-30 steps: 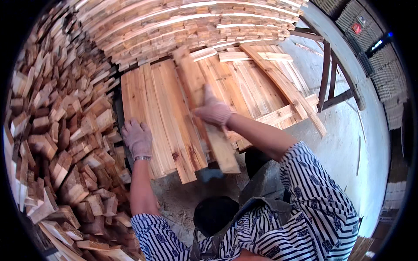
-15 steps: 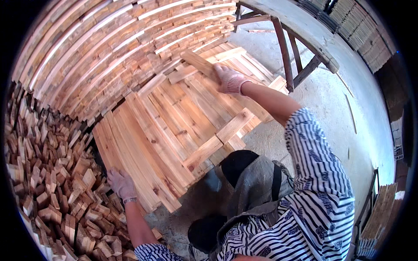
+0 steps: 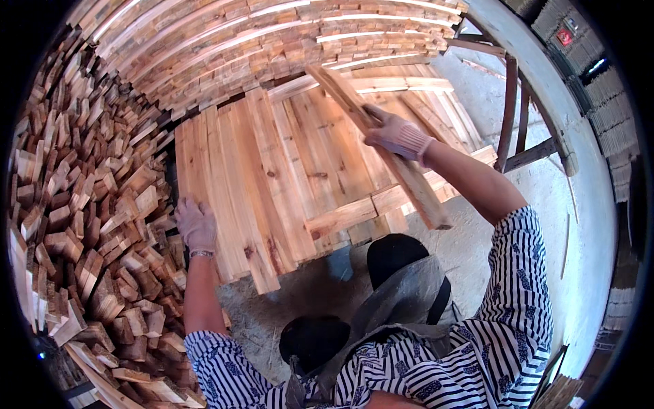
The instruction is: The person picks up bundles of wooden planks from stacks and arranges them into a organized square frame on the floor, handling the planks by hand to align them edge-to-edge.
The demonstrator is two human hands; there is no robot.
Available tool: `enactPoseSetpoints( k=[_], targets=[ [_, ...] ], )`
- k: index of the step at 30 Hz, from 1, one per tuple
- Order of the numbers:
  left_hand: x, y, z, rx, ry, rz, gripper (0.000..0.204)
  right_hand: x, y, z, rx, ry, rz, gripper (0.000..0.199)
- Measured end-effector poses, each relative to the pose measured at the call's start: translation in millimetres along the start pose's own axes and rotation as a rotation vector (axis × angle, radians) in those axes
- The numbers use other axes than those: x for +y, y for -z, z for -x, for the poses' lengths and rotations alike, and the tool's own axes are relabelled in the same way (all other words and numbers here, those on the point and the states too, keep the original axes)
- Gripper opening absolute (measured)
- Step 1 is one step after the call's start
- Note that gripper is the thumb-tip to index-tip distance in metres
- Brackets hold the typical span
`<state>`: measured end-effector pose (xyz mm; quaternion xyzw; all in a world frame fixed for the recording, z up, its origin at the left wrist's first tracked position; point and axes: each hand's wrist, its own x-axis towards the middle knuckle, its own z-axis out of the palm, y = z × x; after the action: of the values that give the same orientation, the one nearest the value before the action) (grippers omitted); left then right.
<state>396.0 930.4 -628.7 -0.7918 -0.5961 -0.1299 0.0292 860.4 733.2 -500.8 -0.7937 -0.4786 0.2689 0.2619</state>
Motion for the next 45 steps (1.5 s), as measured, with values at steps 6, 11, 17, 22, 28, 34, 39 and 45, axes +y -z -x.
enactPoseSetpoints(
  k=[6, 11, 17, 22, 28, 34, 39, 45],
  targets=[
    [21.9, 0.6, 0.4, -0.044, -0.001, -0.011, 0.049, -37.2, -167.7, -56.8, 0.075, 0.11, 0.29, 0.062],
    [6.6, 7.6, 8.9, -0.032, 0.001, -0.028, 0.044, -35.5, -137.5, -64.6, -0.317, -0.081, -0.183, 0.066],
    [9.0, 8.7, 3.1, 0.025, -0.051, -0.004, 0.041, 175.1, 48.2, 8.9, 0.243, -0.379, 0.853, 0.083],
    [19.8, 11.2, 3.5, 0.007, -0.006, 0.048, 0.041, 269.3, 74.6, 65.0, 0.186, -0.217, 0.955, 0.071],
    [1.0, 6.8, 3.9, -0.012, 0.025, -0.036, 0.043, 102.9, 35.6, 44.5, 0.21, 0.023, 0.41, 0.075],
    [12.6, -3.9, -0.4, 0.057, -0.037, 0.007, 0.042, -6.9, -73.2, -62.2, 0.014, -0.047, 0.039, 0.062],
    [14.1, -4.8, -0.9, 0.094, -0.083, 0.016, 0.04, -45.9, -149.4, -57.9, 0.036, -0.11, 0.166, 0.064],
    [-6.3, -21.8, 5.2, 0.272, -0.218, -0.14, 0.036, -59.8, -168.7, -65.0, 0.055, -0.107, 0.238, 0.077]
  ],
)
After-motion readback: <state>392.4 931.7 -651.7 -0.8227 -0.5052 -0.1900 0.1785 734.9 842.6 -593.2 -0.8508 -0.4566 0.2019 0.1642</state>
